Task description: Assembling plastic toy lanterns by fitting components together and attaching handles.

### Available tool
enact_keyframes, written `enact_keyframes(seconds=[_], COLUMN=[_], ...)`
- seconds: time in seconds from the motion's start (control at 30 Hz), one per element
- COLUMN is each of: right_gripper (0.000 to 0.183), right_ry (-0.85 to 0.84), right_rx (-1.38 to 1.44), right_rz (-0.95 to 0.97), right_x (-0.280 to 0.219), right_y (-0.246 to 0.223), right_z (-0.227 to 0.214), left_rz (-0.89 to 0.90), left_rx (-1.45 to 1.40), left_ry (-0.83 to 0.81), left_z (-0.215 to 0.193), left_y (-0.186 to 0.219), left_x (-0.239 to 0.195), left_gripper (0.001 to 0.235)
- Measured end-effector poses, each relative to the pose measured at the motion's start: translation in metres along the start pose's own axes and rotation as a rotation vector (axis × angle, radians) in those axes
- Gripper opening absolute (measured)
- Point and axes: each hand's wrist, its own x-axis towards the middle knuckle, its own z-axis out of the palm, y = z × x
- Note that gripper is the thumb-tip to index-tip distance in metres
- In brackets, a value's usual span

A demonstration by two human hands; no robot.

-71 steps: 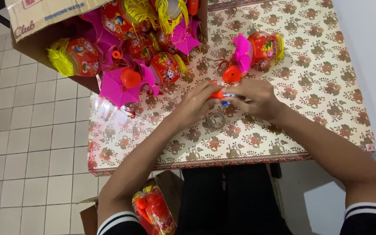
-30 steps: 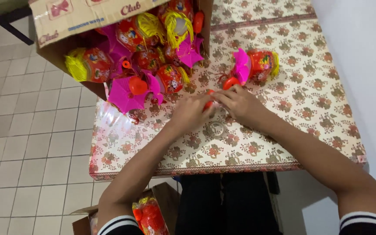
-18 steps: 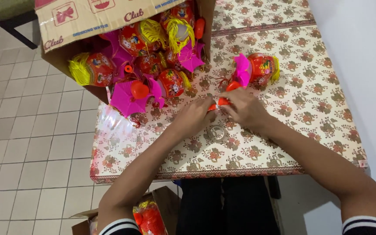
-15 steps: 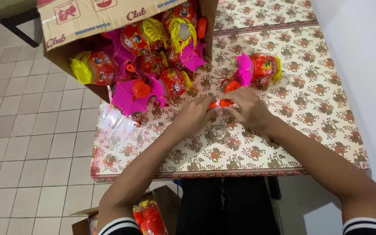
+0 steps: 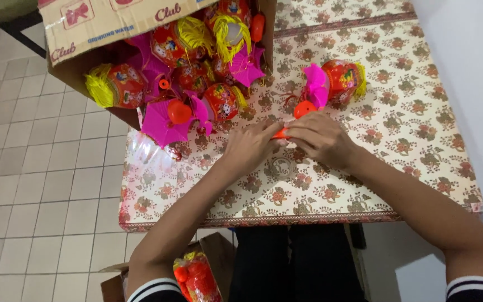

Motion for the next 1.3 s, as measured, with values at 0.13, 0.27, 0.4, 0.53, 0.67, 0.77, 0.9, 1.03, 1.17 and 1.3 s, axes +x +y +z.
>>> enact_keyframes(seconds=[0.13,0.27,0.4,0.53,0.67,0.77,0.9,1.03,1.17,1.3], right_gripper=[0.013,0.019,0.018,0.019,0.018,0.017,0.017,0.018,0.020,0.021], right_ry=[0.035,0.037,0.050,0.031,0.079,0.109,0.054,-0.033,-0.038,-0.117], right_rx=[0.100,0.135,0.175,0.181,0.194,0.180,0.230,0.230,0.215,0.114], right_rz=[-0.005,0.008,0.007,0.012,0.018,-0.002,0.074,0.161,0.164,0.107], right_x=[0.011,0.005,0.005,0.016,0.010,0.011,0.008,-0.006,-0.002,0.001], right_y=[-0.004,0.007,0.007,0.002,0.001,-0.004,0.001,0.012,0.008,0.003], right_z=[-0.009,-0.007,-0.011,-0.018,-0.012,-0.014,-0.013,-0.005,-0.009,-0.012], left_rz=[-0.001,0.036,0.027,0.163,0.110,0.092,0.140,0.169,0.178,0.084], left_rx=[-0.006,0.095,-0.120,-0.001,0.054,0.066,0.022,0.183,0.146,-0.161], left_ry=[0.063,0.138,0.148,0.242,0.242,0.225,0.237,0.318,0.343,0.183], left_z=[-0.015,0.001,0.003,0.028,0.016,0.005,0.017,0.022,0.031,0.016], left_y=[0.017,0.009,0.004,-0.018,-0.007,-0.004,-0.014,-0.012,-0.020,-0.013], left_x=[-0.002,-0.002,-0.006,0.001,-0.003,-0.005,-0.002,-0.001,0.001,-0.001], left_gripper=[0.040,0.043,0.045,0.035,0.049,0.043,0.033,0.032,0.035,0.030])
